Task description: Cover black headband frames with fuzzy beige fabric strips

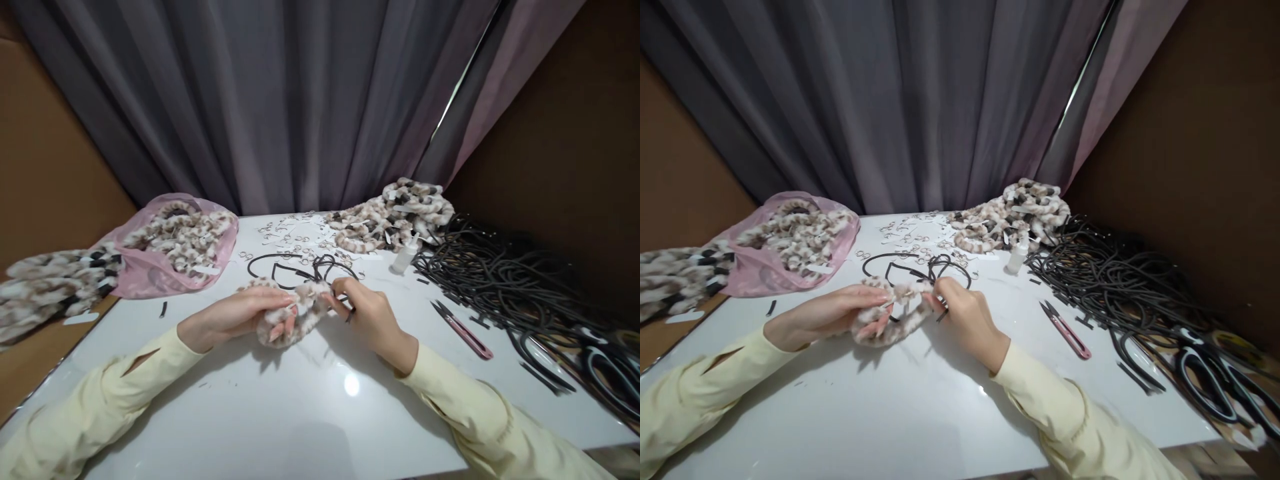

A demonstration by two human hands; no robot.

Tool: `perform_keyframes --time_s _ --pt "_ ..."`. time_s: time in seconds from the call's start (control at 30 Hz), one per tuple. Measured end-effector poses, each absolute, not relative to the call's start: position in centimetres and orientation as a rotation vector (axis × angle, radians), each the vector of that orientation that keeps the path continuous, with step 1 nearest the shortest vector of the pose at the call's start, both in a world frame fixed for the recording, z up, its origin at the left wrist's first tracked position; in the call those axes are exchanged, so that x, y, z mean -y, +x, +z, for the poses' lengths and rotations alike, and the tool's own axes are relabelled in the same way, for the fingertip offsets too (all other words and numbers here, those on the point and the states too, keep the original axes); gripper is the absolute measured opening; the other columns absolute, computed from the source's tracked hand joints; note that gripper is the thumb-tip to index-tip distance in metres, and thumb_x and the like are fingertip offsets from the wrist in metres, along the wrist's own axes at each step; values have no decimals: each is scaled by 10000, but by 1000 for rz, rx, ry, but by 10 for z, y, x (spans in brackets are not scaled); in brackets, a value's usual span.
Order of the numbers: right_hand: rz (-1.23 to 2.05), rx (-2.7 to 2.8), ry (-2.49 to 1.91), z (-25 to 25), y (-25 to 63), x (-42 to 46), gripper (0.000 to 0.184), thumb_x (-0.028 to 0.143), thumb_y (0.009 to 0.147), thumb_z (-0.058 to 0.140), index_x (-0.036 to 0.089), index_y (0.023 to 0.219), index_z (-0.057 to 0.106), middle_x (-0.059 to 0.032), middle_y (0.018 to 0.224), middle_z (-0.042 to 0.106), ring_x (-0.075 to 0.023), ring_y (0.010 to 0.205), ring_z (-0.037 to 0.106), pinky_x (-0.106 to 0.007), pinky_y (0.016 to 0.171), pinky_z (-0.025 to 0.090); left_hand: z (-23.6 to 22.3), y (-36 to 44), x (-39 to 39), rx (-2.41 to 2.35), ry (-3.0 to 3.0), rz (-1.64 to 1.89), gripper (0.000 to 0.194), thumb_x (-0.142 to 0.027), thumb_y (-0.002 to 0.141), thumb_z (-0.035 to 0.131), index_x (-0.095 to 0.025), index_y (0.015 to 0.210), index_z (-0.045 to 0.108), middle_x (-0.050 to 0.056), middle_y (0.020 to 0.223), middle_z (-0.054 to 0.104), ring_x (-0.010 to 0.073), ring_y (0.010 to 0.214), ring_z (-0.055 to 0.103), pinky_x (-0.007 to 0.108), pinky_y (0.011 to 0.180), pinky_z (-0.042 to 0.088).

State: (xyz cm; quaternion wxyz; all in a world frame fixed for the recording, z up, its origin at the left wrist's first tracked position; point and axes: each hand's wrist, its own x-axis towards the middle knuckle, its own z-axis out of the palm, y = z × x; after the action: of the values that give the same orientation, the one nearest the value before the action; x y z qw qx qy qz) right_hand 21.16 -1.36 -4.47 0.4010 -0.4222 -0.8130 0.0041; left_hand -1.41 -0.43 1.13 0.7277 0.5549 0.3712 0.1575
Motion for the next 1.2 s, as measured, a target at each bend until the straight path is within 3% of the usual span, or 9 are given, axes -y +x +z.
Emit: perform_keyframes --time_s 0.1,0.2,0.3,0.4,0.57,0.67,0.73,0.87,1.2 --pt "427 1831 -1326 -31 216 7 267 344 819 567 191 650 428 3 592 515 -100 517 433 -227 486 291 9 -15 3 -827 1248 347 311 -395 838 564 -115 746 665 44 738 615 80 541 448 215 543 374" --pt "1299 1699 -1387 -9 226 4 298 405 771 618 196 682 426 76 472 365 -69 423 284 -214 429 201 8 -15 4 -838 1181 344 247 -370 798 627 -125 779 649 44 793 625 61 526 412 191 495 327" --pt "1833 1563 -1038 15 237 0 340 488 777 604 178 871 502 64 566 403 -64 464 272 -212 451 211 15 -12 -4 -838 1135 353 233 -345 765 670 -116 770 628 34 774 598 47 512 382 179 464 296" --pt "1966 1487 -784 37 244 -10 440 544 848 483 127 967 556 21 645 453 -77 530 337 -223 502 284 37 -9 -32 -812 1098 341 217 -298 741 693 -103 720 601 -18 634 488 27 455 274 168 425 258" --pt "1760 1489 -691 73 243 -24 272 380 810 624 127 730 563 49 546 400 -65 509 331 -210 511 295 94 0 -91 -827 1165 446 163 -195 705 687 -104 629 575 -53 482 372 34 409 239 162 376 240" --pt "1500 1534 -662 88 240 -20 238 332 751 689 144 702 551 47 558 461 -61 515 392 -202 518 324 110 12 -89 -827 1315 531 133 -205 699 689 -86 718 632 18 598 554 53 461 375 177 425 322" --pt "1280 1616 -687 95 239 -12 202 335 765 671 152 783 588 31 611 535 -72 545 462 -202 527 358 104 20 -71 -798 1390 571 151 -217 687 705 -95 721 622 70 763 643 60 509 436 187 460 355" --pt "991 1986 -794 101 241 11 139 257 840 576 145 922 597 -21 733 652 -98 610 576 -203 536 416 77 31 -29 -753 1300 559 223 -285 685 712 -130 696 553 31 704 629 51 514 436 167 475 324" --pt "190 2365 -731 87 230 22 199 37 826 519 134 772 684 -49 742 672 -115 664 616 -202 611 454 69 31 5 -932 1311 550 257 -394 744 633 -152 778 554 0 729 570 89 605 463 194 510 338"
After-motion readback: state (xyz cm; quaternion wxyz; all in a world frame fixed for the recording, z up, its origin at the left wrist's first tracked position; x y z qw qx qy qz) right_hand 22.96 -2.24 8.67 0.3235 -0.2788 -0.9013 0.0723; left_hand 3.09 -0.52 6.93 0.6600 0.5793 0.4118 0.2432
